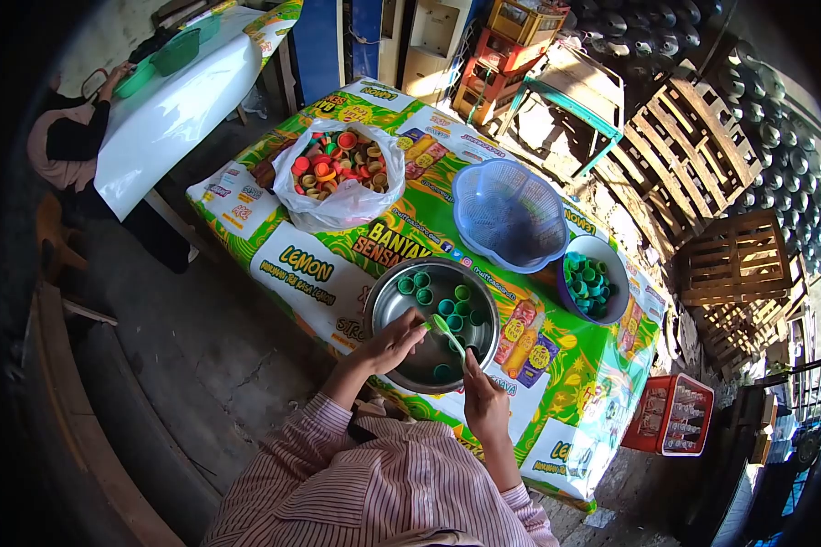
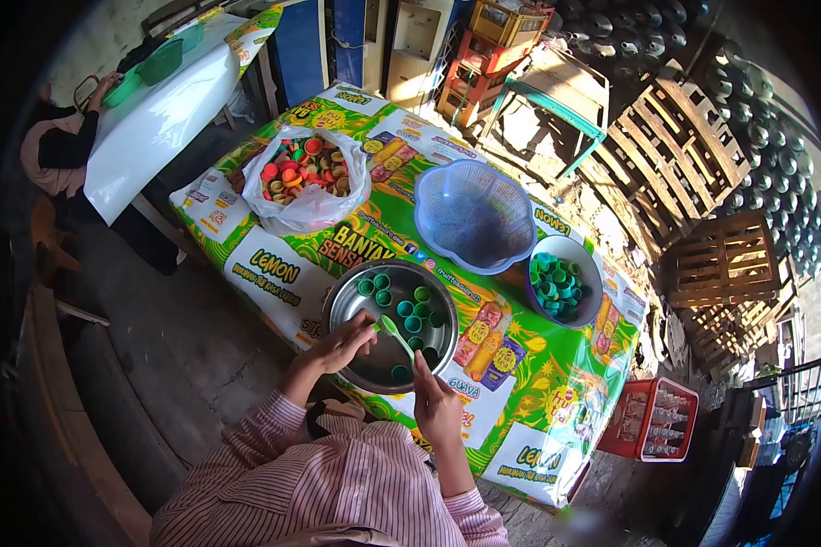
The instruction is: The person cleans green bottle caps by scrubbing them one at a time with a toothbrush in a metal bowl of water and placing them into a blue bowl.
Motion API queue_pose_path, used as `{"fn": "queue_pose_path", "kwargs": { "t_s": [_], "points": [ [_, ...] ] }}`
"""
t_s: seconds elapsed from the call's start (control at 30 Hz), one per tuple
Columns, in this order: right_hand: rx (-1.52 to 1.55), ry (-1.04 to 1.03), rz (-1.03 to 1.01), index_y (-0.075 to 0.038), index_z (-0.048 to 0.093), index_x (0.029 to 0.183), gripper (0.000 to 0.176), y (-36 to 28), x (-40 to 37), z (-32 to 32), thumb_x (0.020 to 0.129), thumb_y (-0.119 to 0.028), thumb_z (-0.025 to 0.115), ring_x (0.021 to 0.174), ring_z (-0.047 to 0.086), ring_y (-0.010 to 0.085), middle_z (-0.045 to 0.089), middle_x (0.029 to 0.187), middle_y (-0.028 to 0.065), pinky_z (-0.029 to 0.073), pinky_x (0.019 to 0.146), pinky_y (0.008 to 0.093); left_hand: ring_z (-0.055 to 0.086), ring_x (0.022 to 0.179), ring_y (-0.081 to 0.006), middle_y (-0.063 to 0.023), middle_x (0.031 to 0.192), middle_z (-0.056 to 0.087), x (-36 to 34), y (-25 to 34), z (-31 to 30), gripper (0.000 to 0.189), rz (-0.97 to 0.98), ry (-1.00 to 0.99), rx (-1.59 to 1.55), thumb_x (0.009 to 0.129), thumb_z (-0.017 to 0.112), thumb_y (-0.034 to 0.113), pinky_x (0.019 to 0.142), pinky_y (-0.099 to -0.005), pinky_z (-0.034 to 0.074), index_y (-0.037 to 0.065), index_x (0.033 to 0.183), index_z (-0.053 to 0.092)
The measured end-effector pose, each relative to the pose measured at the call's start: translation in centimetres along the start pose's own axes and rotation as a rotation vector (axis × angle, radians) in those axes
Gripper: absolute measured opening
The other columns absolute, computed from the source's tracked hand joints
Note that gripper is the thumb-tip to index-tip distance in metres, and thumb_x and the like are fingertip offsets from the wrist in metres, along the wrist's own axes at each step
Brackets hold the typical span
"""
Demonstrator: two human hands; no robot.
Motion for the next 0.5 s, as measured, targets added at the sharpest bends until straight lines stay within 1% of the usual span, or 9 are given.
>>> {"fn": "queue_pose_path", "kwargs": {
  "t_s": [0.07, 0.13, 0.17, 0.27, 0.3, 0.33, 0.4, 0.43, 0.5],
  "points": [
    [-0.012, -0.013, 0.01, -0.02, 0.049, 0.126, 0.044, -0.1, -0.3, -0.1, 0.084, -0.009, 0.056, 0.055, 0.061, 0.0254, 0.061, 0.069, 0.0114, 0.046, 0.049, 0.0348, 0.052, 0.067, -0.0114, -0.0067, 0.084, 0.053, -0.1, -0.5, 0.2, 0.027, 0.033, -0.007, -0.027, 0.089, 0.053, 0.017, 0.059, -0.0247, 0.044, 0.004, 0.107, 0.037],
    [-0.031, -0.052, 0.102, -0.011, 0.051, 0.124, 0.041, 0.3, -0.1, -0.5, 0.084, -0.002, 0.054, 0.073, 0.065, 0.0288, 0.063, 0.081, 0.0188, 0.048, 0.058, 0.0322, 0.054, 0.073, -0.0123, -0.0076, 0.089, 0.052, -0.3, 1.7, -0.4, 0.032, 0.101, 0.093, 0.198, 0.087, 0.057, 0.018, 0.06, -0.0256, 0.045, 0.004, 0.107, 0.037],
    [-0.056, -0.045, 0.102, -0.013, 0.05, 0.125, 0.043, 0.7, -0.1, -0.7, 0.084, -0.002, 0.054, 0.072, 0.065, 0.0305, 0.063, 0.082, 0.0179, 0.048, 0.058, 0.0332, 0.055, 0.075, -0.0132, -0.0076, 0.091, 0.053, -0.7, 3.7, -1.0, 0.036, 0.264, 0.22, 0.176, 0.082, 0.064, 0.017, 0.061, -0.0253, 0.046, 0.003, 0.106, 0.04],
    [-0.071, -0.025, 0.076, -0.014, 0.049, 0.126, 0.045, 0.1, -0.2, -1.4, 0.083, -0.002, 0.055, 0.069, 0.064, 0.03, 0.063, 0.082, 0.0171, 0.048, 0.057, 0.0339, 0.056, 0.078, -0.0147, -0.0069, 0.094, 0.055, -0.5, 3.9, -1.0, 0.037, 0.273, 0.154, 0.273, 0.077, 0.069, 0.016, 0.061, -0.0243, 0.046, 0.002, 0.103, 0.045],
    [-0.07, -0.029, 0.065, -0.015, 0.05, 0.125, 0.046, -0.3, -0.1, -1.4, 0.082, -0.002, 0.056, 0.068, 0.064, 0.03, 0.063, 0.081, 0.0171, 0.048, 0.056, 0.0341, 0.057, 0.079, -0.0155, -0.0063, 0.096, 0.056, -0.5, 4.2, -1.1, 0.037, 0.324, 0.158, 0.25, 0.073, 0.072, 0.014, 0.061, -0.0241, 0.047, 0.002, 0.1, 0.049],
    [-0.071, -0.027, 0.066, -0.015, 0.05, 0.125, 0.046, -0.1, -0.2, -1.3, 0.082, -0.002, 0.056, 0.068, 0.064, 0.03, 0.063, 0.081, 0.0171, 0.048, 0.056, 0.0341, 0.057, 0.079, -0.0155, -0.0063, 0.096, 0.056, -0.5, 4.2, -1.1, 0.037, 0.325, 0.156, 0.25, 0.073, 0.072, 0.014, 0.061, -0.0241, 0.047, 0.002, 0.1, 0.049],
    [-0.157, -0.115, -0.042, -0.024, 0.051, 0.125, 0.048, -0.2, -0.4, 0.1, 0.081, -0.006, 0.057, 0.059, 0.062, 0.0241, 0.062, 0.073, 0.0083, 0.047, 0.05, 0.0354, 0.057, 0.083, -0.0155, -0.0063, 0.097, 0.056, -0.4, 4.0, -1.2, 0.039, 0.322, 0.15, 0.21, 0.071, 0.074, 0.013, 0.062, -0.0249, 0.048, 0.002, 0.099, 0.05],
    [-0.104, -0.094, -0.035, -0.023, 0.051, 0.125, 0.049, 0.1, -0.4, 0.3, 0.081, -0.005, 0.057, 0.057, 0.06, 0.024, 0.06, 0.07, 0.0078, 0.046, 0.05, 0.0356, 0.058, 0.085, -0.0154, -0.0055, 0.098, 0.056, -0.4, 4.3, -1.3, 0.039, 0.374, 0.171, 0.227, 0.071, 0.074, 0.011, 0.067, -0.0259, 0.05, 0.003, 0.101, 0.05],
    [-0.058, -0.074, -0.049, -0.023, 0.05, 0.126, 0.049, 0.4, -0.4, 0.5, 0.08, -0.005, 0.057, 0.055, 0.059, 0.024, 0.059, 0.068, 0.0076, 0.045, 0.049, 0.0358, 0.058, 0.087, -0.0154, -0.0057, 0.099, 0.056, -0.1, 3.4, -0.9, 0.038, 0.338, 0.124, 0.131, 0.072, 0.073, 0.01, 0.07, -0.0265, 0.051, 0.002, 0.102, 0.05]
  ]
}}
Point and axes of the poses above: each hand's wrist, its own x-axis towards the middle knuckle, its own z-axis out of the palm, y = z × x, the point moved 9 cm from there along x, towards the middle knuckle
